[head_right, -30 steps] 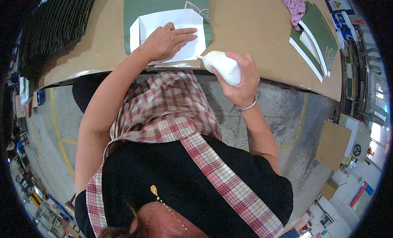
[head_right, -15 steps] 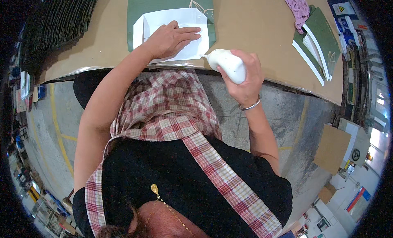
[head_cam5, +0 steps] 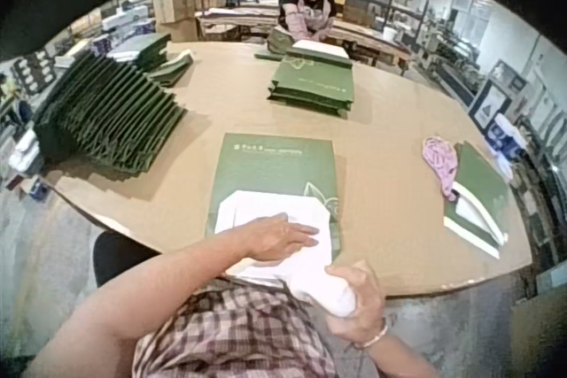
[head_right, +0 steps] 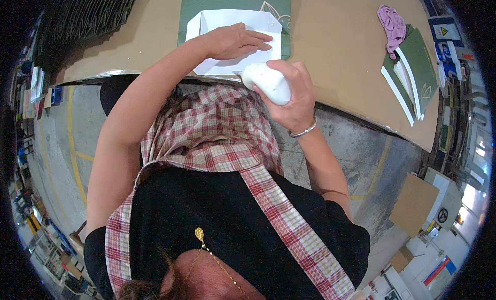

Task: Applying glue to the flaps of paper gift bags and folding them to assemble.

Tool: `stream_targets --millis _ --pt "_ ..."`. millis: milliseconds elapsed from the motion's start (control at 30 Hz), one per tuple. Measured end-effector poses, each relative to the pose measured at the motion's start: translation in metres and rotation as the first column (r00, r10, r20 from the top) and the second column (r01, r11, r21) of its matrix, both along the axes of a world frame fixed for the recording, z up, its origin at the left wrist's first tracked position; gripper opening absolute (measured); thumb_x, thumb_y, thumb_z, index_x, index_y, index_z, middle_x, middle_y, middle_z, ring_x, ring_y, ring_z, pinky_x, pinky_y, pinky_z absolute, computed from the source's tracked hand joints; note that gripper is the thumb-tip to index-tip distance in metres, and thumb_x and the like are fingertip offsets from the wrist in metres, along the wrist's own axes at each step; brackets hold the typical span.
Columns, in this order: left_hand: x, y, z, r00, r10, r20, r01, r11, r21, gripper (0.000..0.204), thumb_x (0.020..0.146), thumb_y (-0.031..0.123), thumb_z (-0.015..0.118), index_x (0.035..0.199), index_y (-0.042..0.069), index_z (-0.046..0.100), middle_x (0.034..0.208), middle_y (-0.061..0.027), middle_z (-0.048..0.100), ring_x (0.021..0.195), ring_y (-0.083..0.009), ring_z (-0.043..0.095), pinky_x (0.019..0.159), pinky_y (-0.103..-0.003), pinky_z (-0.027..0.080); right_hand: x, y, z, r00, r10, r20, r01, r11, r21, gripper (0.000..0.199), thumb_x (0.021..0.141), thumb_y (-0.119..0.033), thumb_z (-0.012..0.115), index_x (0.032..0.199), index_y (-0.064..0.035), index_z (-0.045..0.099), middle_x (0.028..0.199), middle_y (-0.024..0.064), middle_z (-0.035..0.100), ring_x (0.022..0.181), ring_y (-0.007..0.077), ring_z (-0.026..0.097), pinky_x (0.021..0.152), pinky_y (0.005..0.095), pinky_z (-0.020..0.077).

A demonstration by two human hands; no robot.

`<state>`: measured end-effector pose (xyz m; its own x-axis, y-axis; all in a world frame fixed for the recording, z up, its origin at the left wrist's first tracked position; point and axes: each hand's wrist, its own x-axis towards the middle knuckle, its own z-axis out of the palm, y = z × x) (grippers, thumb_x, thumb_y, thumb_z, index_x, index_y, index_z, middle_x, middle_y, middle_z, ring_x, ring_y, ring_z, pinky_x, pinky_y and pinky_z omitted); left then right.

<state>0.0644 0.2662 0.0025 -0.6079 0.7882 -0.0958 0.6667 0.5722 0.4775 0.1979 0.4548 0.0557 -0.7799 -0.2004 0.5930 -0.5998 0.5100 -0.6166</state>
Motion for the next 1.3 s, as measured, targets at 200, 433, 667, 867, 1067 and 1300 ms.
stream_targets --millis 200,433,667,867,1067,1300 --pt "-0.002 -0.003 -0.004 0.999 -0.022 -0.035 0.023 0.999 0.028 0.035 0.099 0.029 0.040 0.128 0.028 0.060 0.143 0.0143 0.047 0.087 -0.0249 0.050 0.093 -0.035 0.048 -0.007 -0.020 -0.001 0.998 0.066 0.004 -0.066 0.997 0.036 0.052 0.067 -0.005 0.083 0.112 -0.0069 0.057 0.096 0.0106 0.061 0.082 0.0227 0.059 0.071 0.0321 0.0482" --pt "-0.005 -0.004 -0.002 0.999 -0.042 -0.008 0.042 0.999 0.016 0.037 0.092 0.028 0.049 0.127 0.029 0.061 0.144 0.0130 0.046 0.087 -0.0249 0.050 0.091 -0.034 0.048 -0.020 -0.042 -0.005 0.995 0.104 -0.004 -0.104 0.992 -0.073 0.051 0.063 -0.010 0.084 0.110 -0.0103 0.061 0.092 0.0107 0.061 0.082 0.0276 0.061 0.071 0.0354 0.0507" --pt "-0.005 -0.002 -0.003 0.999 -0.027 0.022 0.026 0.999 0.036 0.036 0.091 0.029 0.050 0.126 0.029 0.062 0.144 0.0119 0.046 0.091 -0.0263 0.052 0.093 -0.036 0.048 -0.019 -0.029 -0.003 0.996 0.082 0.032 -0.082 0.997 -0.008 0.051 0.068 -0.007 0.083 0.113 -0.0061 0.059 0.100 0.0108 0.063 0.088 0.0220 0.062 0.077 0.0318 0.0498" --pt "-0.004 0.002 -0.009 0.999 -0.051 -0.015 0.052 0.996 0.072 0.034 0.099 0.028 0.040 0.125 0.027 0.062 0.144 0.0100 0.047 0.095 -0.0293 0.054 0.097 -0.038 0.046 -0.013 0.008 0.012 0.998 -0.038 0.053 0.034 0.997 0.074 0.049 0.069 -0.009 0.083 0.111 -0.0056 0.060 0.102 0.0105 0.064 0.092 0.0231 0.063 0.080 0.0328 0.0503" --pt "-0.007 -0.003 -0.018 0.993 -0.077 -0.090 0.079 0.997 0.026 0.040 0.097 0.028 0.038 0.133 0.036 0.055 0.146 0.0175 0.041 0.098 -0.0274 0.054 0.097 -0.041 0.048 -0.009 0.045 0.047 0.954 -0.256 0.155 0.246 0.966 0.081 0.053 0.070 -0.011 0.084 0.115 -0.0045 0.058 0.103 0.0087 0.065 0.096 0.0208 0.063 0.084 0.0346 0.0512" --pt "0.008 0.000 -0.003 0.985 -0.014 -0.170 0.015 1.000 0.004 0.036 0.097 0.025 0.044 0.130 0.029 0.058 0.143 0.0143 0.046 0.088 -0.0277 0.053 0.088 -0.037 0.052 -0.053 0.142 0.126 0.757 -0.610 0.234 0.136 0.498 0.857 0.067 0.062 -0.026 0.085 0.120 -0.0105 0.055 0.099 0.0183 0.068 0.096 0.0356 0.065 0.083 0.0404 0.0514"
